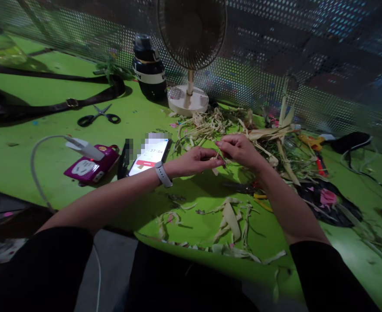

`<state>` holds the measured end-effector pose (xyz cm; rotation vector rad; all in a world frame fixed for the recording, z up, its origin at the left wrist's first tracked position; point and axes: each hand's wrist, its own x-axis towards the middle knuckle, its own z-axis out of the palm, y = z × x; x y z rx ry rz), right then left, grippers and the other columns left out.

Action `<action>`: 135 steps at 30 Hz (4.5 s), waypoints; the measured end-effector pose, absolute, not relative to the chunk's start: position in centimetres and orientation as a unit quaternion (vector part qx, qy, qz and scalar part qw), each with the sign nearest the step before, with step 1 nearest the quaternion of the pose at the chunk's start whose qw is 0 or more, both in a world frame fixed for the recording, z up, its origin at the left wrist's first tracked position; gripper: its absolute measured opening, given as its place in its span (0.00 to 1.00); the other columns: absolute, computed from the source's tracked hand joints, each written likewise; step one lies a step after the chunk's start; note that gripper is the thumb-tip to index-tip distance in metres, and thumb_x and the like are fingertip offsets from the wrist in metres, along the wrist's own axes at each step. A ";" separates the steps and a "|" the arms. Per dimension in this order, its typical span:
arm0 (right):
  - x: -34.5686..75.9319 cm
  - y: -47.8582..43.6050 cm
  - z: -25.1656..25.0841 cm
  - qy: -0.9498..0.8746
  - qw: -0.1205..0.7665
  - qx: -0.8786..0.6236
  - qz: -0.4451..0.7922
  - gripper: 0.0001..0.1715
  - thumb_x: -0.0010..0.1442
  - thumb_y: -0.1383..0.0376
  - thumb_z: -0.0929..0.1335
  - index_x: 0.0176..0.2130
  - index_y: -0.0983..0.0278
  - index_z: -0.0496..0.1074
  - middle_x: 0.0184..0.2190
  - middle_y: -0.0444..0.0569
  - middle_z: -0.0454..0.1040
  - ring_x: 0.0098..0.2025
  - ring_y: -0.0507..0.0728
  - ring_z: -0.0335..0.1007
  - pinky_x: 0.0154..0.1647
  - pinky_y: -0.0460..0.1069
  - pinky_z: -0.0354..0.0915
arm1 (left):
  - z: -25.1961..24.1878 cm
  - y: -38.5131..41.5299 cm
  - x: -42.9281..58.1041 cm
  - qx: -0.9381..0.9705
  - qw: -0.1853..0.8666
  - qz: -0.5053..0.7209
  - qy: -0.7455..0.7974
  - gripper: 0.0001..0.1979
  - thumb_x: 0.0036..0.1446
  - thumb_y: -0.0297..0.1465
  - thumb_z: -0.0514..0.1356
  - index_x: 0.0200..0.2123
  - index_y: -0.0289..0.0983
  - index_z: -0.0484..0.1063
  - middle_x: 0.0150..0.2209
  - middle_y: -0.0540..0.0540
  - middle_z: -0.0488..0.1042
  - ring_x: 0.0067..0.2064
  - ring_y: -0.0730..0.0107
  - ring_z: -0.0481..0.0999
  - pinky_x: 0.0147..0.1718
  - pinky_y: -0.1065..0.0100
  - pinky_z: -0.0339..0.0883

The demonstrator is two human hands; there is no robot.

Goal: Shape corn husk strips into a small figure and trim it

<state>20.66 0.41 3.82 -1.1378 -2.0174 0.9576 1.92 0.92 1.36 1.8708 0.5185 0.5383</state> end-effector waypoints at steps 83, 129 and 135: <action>18.1 -0.5 1.3 -0.732 0.272 -0.536 0.320 0.21 0.57 0.53 0.66 0.21 0.64 0.68 0.17 0.43 0.67 0.20 0.50 0.59 0.22 0.46 0.54 | -1.0 2.5 3.3 0.348 0.762 0.489 0.241 0.07 0.55 0.31 0.62 0.37 0.36 0.69 0.42 0.44 0.78 0.47 0.68 0.78 0.46 0.66 0.68; 19.9 0.9 0.8 -0.687 0.397 -0.520 0.316 0.09 0.54 0.62 0.66 0.35 0.63 0.72 0.30 0.45 0.74 0.31 0.53 0.69 0.34 0.49 0.65 | 0.4 5.3 0.0 0.807 0.279 0.452 0.258 0.23 0.55 0.29 0.62 0.54 0.33 0.63 0.45 0.39 0.76 0.40 0.66 0.79 0.39 0.65 0.72; 20.9 1.5 1.3 -0.663 0.500 -0.505 0.236 0.19 0.62 0.54 0.59 0.37 0.62 0.73 0.35 0.50 0.72 0.39 0.57 0.70 0.43 0.54 0.67 | -0.3 5.5 -0.3 0.895 0.042 0.414 0.159 0.20 0.60 0.29 0.57 0.55 0.32 0.59 0.44 0.35 0.75 0.42 0.61 0.78 0.40 0.59 0.71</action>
